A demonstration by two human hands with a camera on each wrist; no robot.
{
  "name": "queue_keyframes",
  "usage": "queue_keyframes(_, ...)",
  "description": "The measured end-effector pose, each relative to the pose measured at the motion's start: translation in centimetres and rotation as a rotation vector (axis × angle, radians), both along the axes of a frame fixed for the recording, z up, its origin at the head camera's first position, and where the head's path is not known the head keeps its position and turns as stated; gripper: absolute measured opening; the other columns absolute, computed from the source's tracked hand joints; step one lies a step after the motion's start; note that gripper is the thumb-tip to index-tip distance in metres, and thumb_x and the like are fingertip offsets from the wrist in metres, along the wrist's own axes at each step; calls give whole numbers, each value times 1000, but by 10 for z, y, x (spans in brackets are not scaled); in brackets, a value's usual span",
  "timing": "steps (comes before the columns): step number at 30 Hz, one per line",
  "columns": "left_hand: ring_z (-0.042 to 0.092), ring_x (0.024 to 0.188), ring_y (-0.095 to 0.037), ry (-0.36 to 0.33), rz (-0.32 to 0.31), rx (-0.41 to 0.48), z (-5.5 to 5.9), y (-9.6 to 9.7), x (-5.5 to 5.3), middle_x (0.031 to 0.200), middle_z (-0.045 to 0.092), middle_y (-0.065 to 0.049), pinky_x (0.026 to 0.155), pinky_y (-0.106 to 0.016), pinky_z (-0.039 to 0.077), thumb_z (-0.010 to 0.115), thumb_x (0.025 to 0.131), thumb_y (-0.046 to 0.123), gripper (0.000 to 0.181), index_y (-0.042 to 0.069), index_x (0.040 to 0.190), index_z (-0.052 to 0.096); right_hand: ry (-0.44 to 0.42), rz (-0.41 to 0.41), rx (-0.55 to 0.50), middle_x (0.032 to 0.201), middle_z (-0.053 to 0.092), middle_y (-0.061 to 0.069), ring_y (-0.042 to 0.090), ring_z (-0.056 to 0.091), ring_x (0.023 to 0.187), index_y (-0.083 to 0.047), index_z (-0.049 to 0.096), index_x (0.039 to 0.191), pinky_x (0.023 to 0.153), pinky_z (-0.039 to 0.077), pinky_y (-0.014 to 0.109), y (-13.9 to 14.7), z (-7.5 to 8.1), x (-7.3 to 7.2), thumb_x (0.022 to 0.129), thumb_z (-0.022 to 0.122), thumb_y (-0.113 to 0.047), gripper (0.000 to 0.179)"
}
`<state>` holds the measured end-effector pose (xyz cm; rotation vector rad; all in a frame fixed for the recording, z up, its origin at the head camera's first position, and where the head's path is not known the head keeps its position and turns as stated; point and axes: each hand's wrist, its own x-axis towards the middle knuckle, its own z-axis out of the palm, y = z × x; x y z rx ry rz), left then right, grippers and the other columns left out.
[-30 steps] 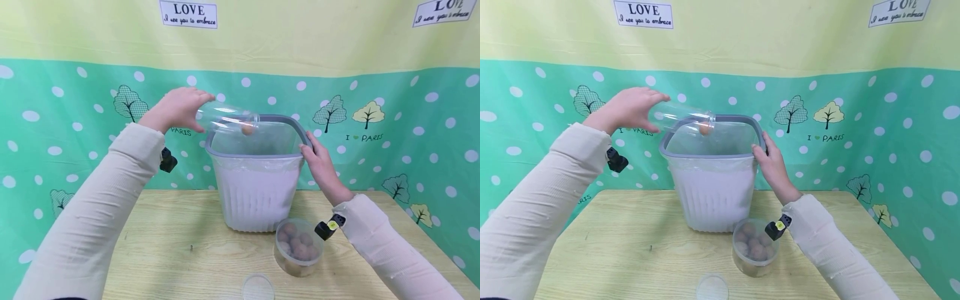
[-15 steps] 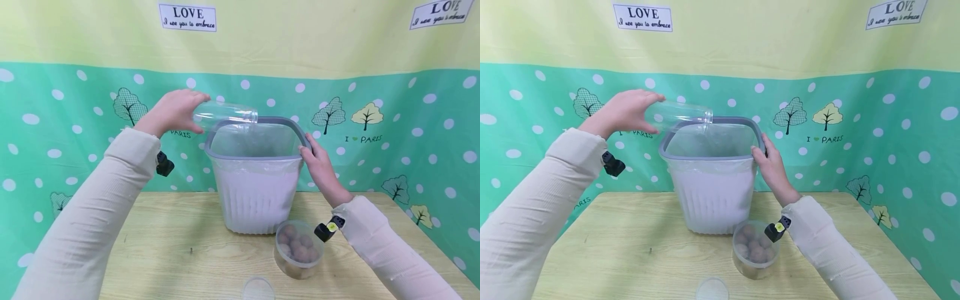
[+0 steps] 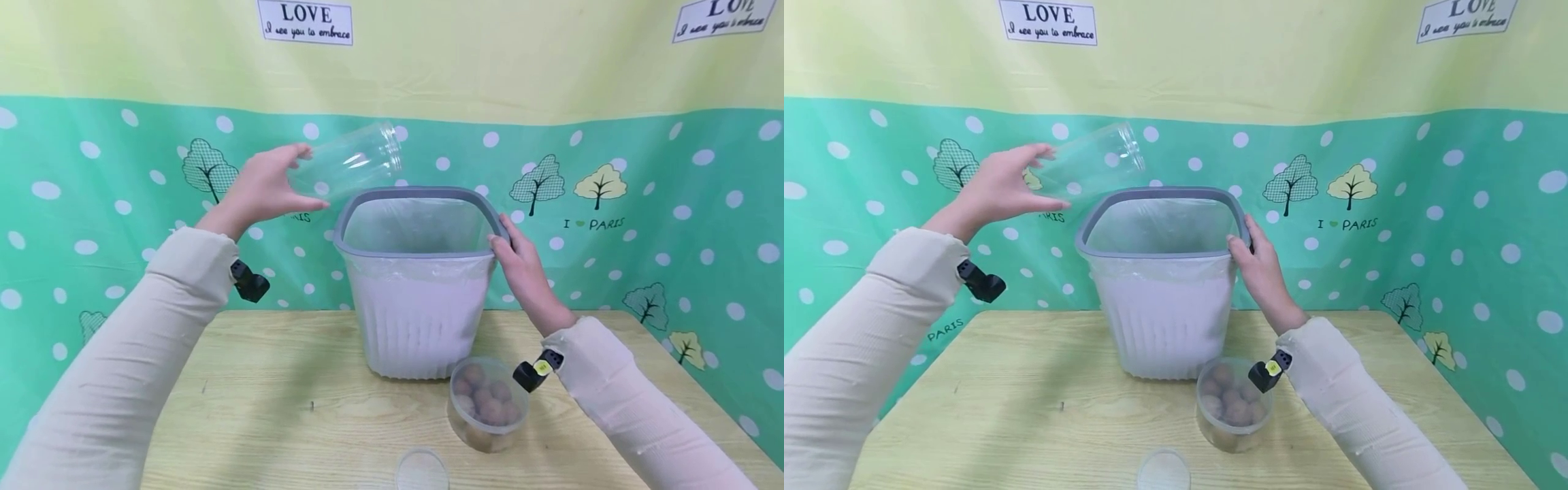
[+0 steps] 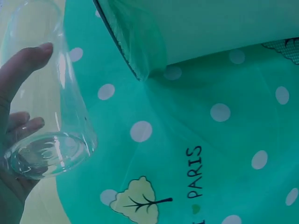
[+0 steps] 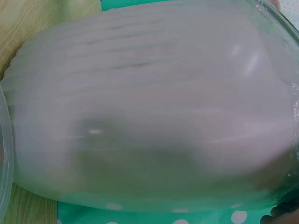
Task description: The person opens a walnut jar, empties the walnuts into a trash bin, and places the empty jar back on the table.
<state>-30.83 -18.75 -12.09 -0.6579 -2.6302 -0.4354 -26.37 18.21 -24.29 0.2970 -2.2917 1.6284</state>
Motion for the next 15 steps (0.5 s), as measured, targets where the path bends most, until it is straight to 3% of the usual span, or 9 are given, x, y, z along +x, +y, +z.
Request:
queue_keyframes(7,49,121,-32,-29,36,146,-11,-7,3,140,47,-11,91,-52,45,73,74,52,90,8,143,37,0,-3,3,156,15,3,18,16,141,-18,14,152,111,22,45,2,0,2,97,39,-38,63)
queue_keyframes(15,52,120,-30,-61,48,279,-25,-16,5,137,49,-10,89,-51,46,70,75,57,86,10,139,40,3,-1,8,156,15,4,20,28,132,-17,14,152,96,29,42,1,0,1,97,38,-38,63)
